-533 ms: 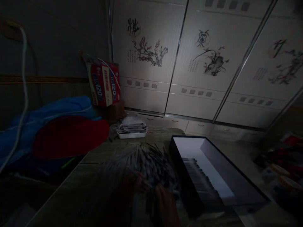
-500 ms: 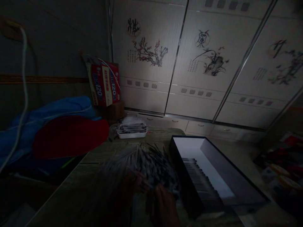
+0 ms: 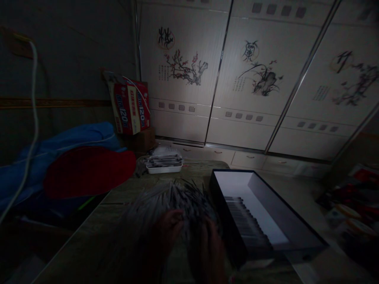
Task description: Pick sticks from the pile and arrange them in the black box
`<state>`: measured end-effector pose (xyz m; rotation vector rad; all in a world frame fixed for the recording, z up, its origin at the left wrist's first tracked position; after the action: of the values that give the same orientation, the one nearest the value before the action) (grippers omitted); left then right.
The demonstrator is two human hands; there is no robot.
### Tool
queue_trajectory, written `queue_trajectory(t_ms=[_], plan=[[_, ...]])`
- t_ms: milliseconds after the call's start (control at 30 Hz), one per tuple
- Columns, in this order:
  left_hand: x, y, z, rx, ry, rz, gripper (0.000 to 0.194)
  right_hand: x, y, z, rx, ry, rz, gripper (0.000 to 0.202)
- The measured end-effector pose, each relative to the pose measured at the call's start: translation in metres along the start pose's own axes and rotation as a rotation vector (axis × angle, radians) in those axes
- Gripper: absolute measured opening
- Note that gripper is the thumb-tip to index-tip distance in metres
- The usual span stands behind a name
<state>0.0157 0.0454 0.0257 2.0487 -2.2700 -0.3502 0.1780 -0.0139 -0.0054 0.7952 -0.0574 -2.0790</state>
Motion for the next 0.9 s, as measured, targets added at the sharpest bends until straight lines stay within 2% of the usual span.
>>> queue_trajectory(t_ms=[67,133,233,333,367,500,600,667,700,733,767,833,900], plan=[[0.001,-0.013,-0.017,-0.263,-0.147,0.108,0.016,-0.004,0.01,-0.008,-0.041,-0.14,-0.086,0.04],[0.002,-0.034,-0.029,-0.589,-0.306,0.243,0.023,-0.007,0.016,-0.01,-0.099,-0.201,-0.122,0.042],[-0.002,-0.061,-0.03,-0.922,-0.445,0.341,0.028,-0.009,0.018,-0.009,-0.142,-0.224,-0.118,0.044],[-0.013,-0.078,-0.009,-0.971,-0.513,0.364,0.025,-0.01,0.017,-0.008,-0.129,-0.208,-0.102,0.043],[-0.016,-0.08,-0.001,-0.978,-0.591,0.331,0.03,-0.01,0.016,-0.008,-0.125,-0.197,-0.101,0.042],[-0.021,-0.081,0.033,-1.012,-0.783,0.253,0.035,-0.013,0.018,-0.002,-0.098,-0.116,-0.121,0.04],[-0.019,-0.08,0.034,-1.04,-0.88,0.261,0.042,-0.013,0.02,0.002,-0.079,-0.078,-0.15,0.039],[-0.02,-0.08,0.022,-1.04,-0.849,0.328,0.042,-0.011,0.018,0.0,-0.071,-0.09,-0.154,0.039],[-0.024,-0.078,0.016,-1.007,-0.746,0.346,0.038,-0.01,0.017,-0.002,-0.056,-0.091,-0.16,0.04],[-0.027,-0.076,0.006,-0.988,-0.698,0.341,0.026,-0.008,0.017,-0.005,-0.035,-0.086,-0.171,0.04],[-0.029,-0.073,-0.003,-0.96,-0.679,0.338,0.022,-0.006,0.016,-0.007,-0.012,-0.077,-0.182,0.041],[-0.033,-0.061,-0.018,-0.853,-0.616,0.296,0.021,-0.003,0.014,-0.012,0.025,-0.055,-0.196,0.042],[-0.039,-0.034,-0.021,-0.539,-0.425,0.169,0.016,0.001,0.01,-0.014,0.036,-0.037,-0.187,0.043]])
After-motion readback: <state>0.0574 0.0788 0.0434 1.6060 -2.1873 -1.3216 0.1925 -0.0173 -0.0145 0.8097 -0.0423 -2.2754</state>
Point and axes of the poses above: each hand's wrist, its own x-axis away from the middle knuckle, its own y-axis out of the back of the hand, z = x × y, the point moved 6 cm from there along -x, towards the middle knuckle, and after that the axes turned 2 degrees about y, right-handed, at the moved point
